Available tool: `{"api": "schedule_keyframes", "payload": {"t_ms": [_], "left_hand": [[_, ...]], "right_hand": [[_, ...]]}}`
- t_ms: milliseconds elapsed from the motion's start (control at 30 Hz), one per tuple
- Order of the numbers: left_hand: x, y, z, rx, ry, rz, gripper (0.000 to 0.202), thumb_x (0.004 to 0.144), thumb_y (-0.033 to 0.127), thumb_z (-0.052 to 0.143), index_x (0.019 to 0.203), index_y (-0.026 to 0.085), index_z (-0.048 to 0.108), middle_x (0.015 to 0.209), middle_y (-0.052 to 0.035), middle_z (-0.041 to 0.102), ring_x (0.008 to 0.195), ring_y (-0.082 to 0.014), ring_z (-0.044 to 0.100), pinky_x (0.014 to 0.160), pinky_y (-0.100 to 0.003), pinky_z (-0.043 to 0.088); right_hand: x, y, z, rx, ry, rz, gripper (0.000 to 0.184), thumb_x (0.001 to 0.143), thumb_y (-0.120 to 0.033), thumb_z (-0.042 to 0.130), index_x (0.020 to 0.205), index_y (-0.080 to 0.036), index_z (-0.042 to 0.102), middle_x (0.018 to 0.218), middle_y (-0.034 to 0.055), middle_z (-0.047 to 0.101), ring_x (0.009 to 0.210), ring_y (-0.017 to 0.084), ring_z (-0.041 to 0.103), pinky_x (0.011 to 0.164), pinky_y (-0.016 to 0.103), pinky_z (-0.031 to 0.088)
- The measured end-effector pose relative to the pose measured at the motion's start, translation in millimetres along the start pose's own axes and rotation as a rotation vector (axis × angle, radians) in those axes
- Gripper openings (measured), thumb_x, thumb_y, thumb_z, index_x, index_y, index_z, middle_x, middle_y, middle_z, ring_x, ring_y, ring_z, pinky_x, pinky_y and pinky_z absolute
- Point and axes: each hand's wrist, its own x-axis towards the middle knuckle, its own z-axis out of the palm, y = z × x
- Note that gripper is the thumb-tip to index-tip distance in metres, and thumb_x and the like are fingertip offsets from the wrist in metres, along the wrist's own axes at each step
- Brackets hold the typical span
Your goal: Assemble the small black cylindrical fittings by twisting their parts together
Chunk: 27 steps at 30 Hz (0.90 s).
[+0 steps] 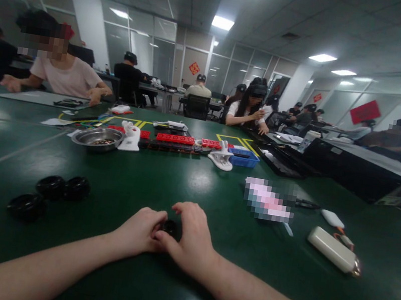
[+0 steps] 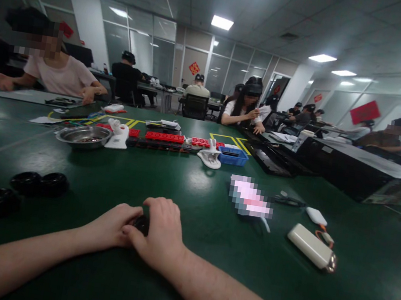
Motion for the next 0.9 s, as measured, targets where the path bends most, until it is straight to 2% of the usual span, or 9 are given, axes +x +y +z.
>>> {"api": "schedule_keyframes", "payload": {"t_ms": [100,233,367,433,500,600,667,800,900], "left_hand": [[0.0,1.1,0.3,-0.015,-0.003,0.016,0.015,0.065,0.027,0.058,0.068,0.017,0.048,0.061,0.004,0.051,0.056,-0.0127,0.049,0.055,-0.022,0.033],[-0.3,-1.9,2.4,-0.022,-0.019,-0.023,0.017,0.064,0.029,0.059,0.067,0.017,0.047,0.058,0.0046,0.049,0.051,-0.0118,0.046,0.049,-0.021,0.031],[0.0,-5.4,4.6,0.003,0.013,-0.005,0.026,0.064,0.037,0.061,0.062,0.018,0.042,0.057,0.0054,0.046,0.053,-0.0118,0.047,0.05,-0.021,0.03],[0.2,-5.6,5.0,-0.002,0.006,-0.006,0.026,0.064,0.037,0.062,0.062,0.018,0.044,0.058,0.0052,0.047,0.054,-0.0117,0.047,0.05,-0.02,0.03],[0.1,-5.0,4.7,-0.022,-0.01,-0.002,0.023,0.064,0.036,0.062,0.068,0.018,0.048,0.059,0.0053,0.048,0.053,-0.0113,0.047,0.049,-0.02,0.03],[-0.1,-4.3,3.7,-0.053,-0.01,0.014,0.025,0.064,0.036,0.063,0.075,0.018,0.051,0.058,0.0062,0.049,0.051,-0.011,0.047,0.048,-0.02,0.029],[-0.2,-4.3,3.2,-0.043,0.007,0.011,0.029,0.063,0.04,0.066,0.071,0.018,0.049,0.058,0.006,0.049,0.052,-0.0116,0.047,0.049,-0.02,0.03],[0.5,-4.2,3.4,0.0,0.019,0.008,0.033,0.062,0.042,0.066,0.063,0.018,0.045,0.058,0.0049,0.05,0.055,-0.0128,0.049,0.052,-0.021,0.031],[0.6,-3.6,3.5,-0.02,0.009,0.014,0.024,0.063,0.034,0.064,0.069,0.017,0.047,0.06,0.0048,0.05,0.054,-0.0123,0.049,0.051,-0.021,0.032]], "right_hand": [[-0.6,-0.1,3.8,0.019,-0.074,-0.074,0.022,0.071,-0.018,0.055,0.093,-0.016,0.052,0.088,0.0063,0.057,0.083,0.021,0.05,0.079,0.038,0.041],[-0.6,1.5,2.7,0.13,-0.057,-0.123,0.04,0.062,-0.008,0.051,0.101,-0.015,0.049,0.095,0.0072,0.056,0.09,0.02,0.05,0.085,0.036,0.04],[1.7,2.0,2.8,0.057,0.012,-0.002,0.031,0.068,-0.02,0.059,0.097,-0.015,0.052,0.094,0.0087,0.058,0.089,0.023,0.05,0.082,0.039,0.041],[2.6,2.0,2.8,0.039,-0.036,0.013,0.023,0.071,-0.024,0.06,0.092,-0.015,0.054,0.087,0.0077,0.059,0.084,0.022,0.051,0.078,0.039,0.042],[2.7,2.5,1.5,0.088,-0.094,-0.028,0.02,0.072,-0.017,0.057,0.092,-0.015,0.055,0.087,0.0071,0.06,0.084,0.021,0.052,0.079,0.038,0.042],[1.9,4.2,-2.1,0.211,-0.117,-0.085,0.039,0.067,-0.004,0.05,0.104,-0.015,0.051,0.101,0.0085,0.058,0.096,0.02,0.051,0.086,0.035,0.041],[1.7,5.4,-3.2,0.238,-0.072,-0.066,0.044,0.066,-0.005,0.05,0.109,-0.016,0.048,0.107,0.0095,0.056,0.101,0.02,0.049,0.089,0.037,0.04],[1.4,6.2,1.7,0.158,0.01,0.044,0.038,0.066,-0.02,0.062,0.102,-0.017,0.05,0.098,0.0089,0.056,0.094,0.024,0.051,0.082,0.042,0.043],[-0.6,6.5,6.2,0.17,-0.044,0.05,0.043,0.066,-0.017,0.06,0.108,-0.018,0.047,0.093,0.0063,0.058,0.09,0.022,0.053,0.083,0.041,0.042]]}}
